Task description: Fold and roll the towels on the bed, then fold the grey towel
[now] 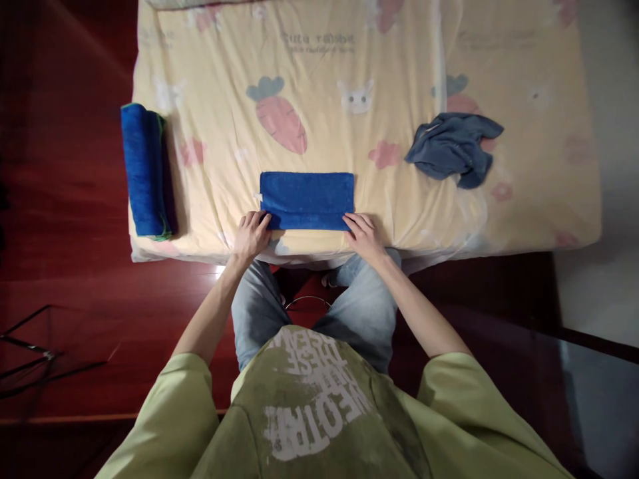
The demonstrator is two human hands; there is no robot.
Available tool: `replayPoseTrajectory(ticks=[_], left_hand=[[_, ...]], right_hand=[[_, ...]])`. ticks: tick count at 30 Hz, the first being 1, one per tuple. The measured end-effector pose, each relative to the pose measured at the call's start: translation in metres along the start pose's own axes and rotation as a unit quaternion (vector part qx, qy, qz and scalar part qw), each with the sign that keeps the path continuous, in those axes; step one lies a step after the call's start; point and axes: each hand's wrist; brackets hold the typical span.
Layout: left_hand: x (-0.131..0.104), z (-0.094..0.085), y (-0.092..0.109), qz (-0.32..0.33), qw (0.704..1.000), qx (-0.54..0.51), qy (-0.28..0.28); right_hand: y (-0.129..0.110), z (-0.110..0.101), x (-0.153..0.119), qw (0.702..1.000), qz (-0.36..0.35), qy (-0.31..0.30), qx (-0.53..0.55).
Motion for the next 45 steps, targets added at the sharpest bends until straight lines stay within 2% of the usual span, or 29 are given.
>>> replayPoseTrajectory(ticks=[4,8,12,16,19,23,27,29,31,34,36,39,45], left_hand=[[-0.005,-0.01,-0.004,0.006,1.0,-0.014,-0.004],[-0.018,-0.012,-0.011,-0.014,0.998,-0.069,0.001],[-0.008,-0.007,-0.014,-0.09,0.987,-0.132,0.028],[0.013,-0.007,-0.017,-0.154,0.976,-0.156,0.001],[0.018,-0.007,-0.019,-0.17,0.972,-0.158,-0.028],[0.013,0.0,-0.013,-0.169,0.981,-0.087,-0.026],[0.004,0.008,-0.002,-0.154,0.988,-0.002,0.022],[0.0,0.009,0.0,-0.117,0.992,0.004,0.054],[-0.004,0.009,-0.002,-0.049,0.997,-0.018,0.048],[-0.011,0.01,-0.007,0.043,0.997,-0.057,0.004],[-0.014,0.011,-0.011,0.066,0.995,-0.072,-0.006],[-0.014,0.013,-0.015,0.058,0.995,-0.082,-0.003],[0.002,0.011,-0.022,0.052,0.995,-0.083,0.001]], right_hand=[[0.004,-0.002,-0.001,1.0,0.0,0.0,-0.013],[0.002,-0.012,-0.005,0.999,0.004,-0.023,0.031],[0.01,-0.015,0.01,0.991,0.098,0.0,0.09],[0.026,-0.013,0.036,0.967,0.192,-0.011,0.167],[0.034,-0.012,0.048,0.954,0.23,-0.04,0.189],[0.039,-0.006,0.05,0.946,0.252,-0.048,0.197],[0.033,0.0,0.047,0.965,0.215,0.011,0.148],[0.026,0.0,0.043,0.98,0.16,0.064,0.102],[0.02,-0.002,0.038,0.991,0.079,0.083,0.068],[0.017,-0.005,0.027,0.997,-0.042,0.023,0.058],[0.018,-0.007,0.021,0.994,-0.087,-0.02,0.061],[0.02,-0.009,0.018,0.994,-0.079,-0.038,0.062],[0.021,-0.008,0.026,0.997,-0.043,-0.02,0.067]])
Point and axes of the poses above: each hand's wrist, its own x-axis towards the middle knuckle, its own z-axis out of the palm, y = z × x, and after that the axes turned 5 degrees about -z, right-handed
